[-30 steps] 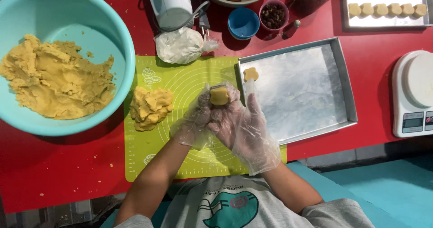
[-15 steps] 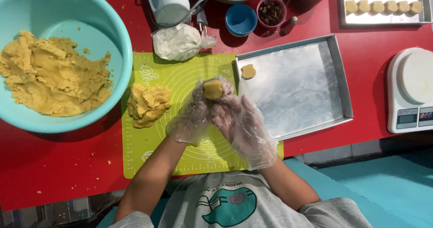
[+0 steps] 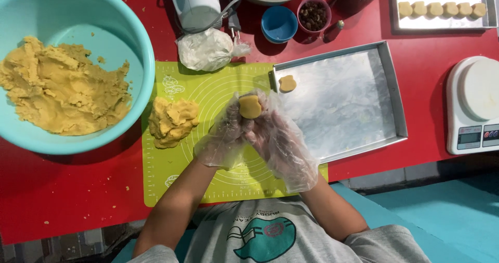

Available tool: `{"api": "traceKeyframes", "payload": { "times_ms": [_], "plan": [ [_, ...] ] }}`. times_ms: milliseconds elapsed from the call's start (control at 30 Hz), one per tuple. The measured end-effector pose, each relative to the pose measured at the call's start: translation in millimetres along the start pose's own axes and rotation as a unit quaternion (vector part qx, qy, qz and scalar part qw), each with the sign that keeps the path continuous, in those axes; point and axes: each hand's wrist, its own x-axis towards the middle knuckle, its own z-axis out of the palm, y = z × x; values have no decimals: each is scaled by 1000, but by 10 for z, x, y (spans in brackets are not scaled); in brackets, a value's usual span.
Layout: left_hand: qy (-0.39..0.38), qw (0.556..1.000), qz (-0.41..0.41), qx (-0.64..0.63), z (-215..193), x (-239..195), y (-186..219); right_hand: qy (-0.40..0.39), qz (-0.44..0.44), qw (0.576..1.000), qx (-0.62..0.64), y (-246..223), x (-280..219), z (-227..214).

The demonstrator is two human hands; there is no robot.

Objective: The person shapes dough into small, uniform pieces by hand on a green silicone mat. They place the shaped dough pieces onto a metal baking tray. The person wears disposable gloves throughout the process.

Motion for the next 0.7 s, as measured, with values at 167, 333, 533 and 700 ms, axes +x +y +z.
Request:
{"api": "traceKeyframes", "payload": {
  "times_ms": [167, 333, 533, 700],
  "plan": [
    [-15, 990, -36, -132, 4, -145, 250, -102, 65, 992, 46, -50, 100, -281],
    [-45, 992, 0, -122, -259, -84, -63, 32, 2, 995, -90, 40, 55, 28],
    [-97, 988, 57, -104, -364, -69, -198, 216, -29, 964, -154, 76, 133, -22],
    [-139, 981, 95, -93, -130, -143, -61, 175, -85, 930, -311, 66, 9, -101]
  ]
}}
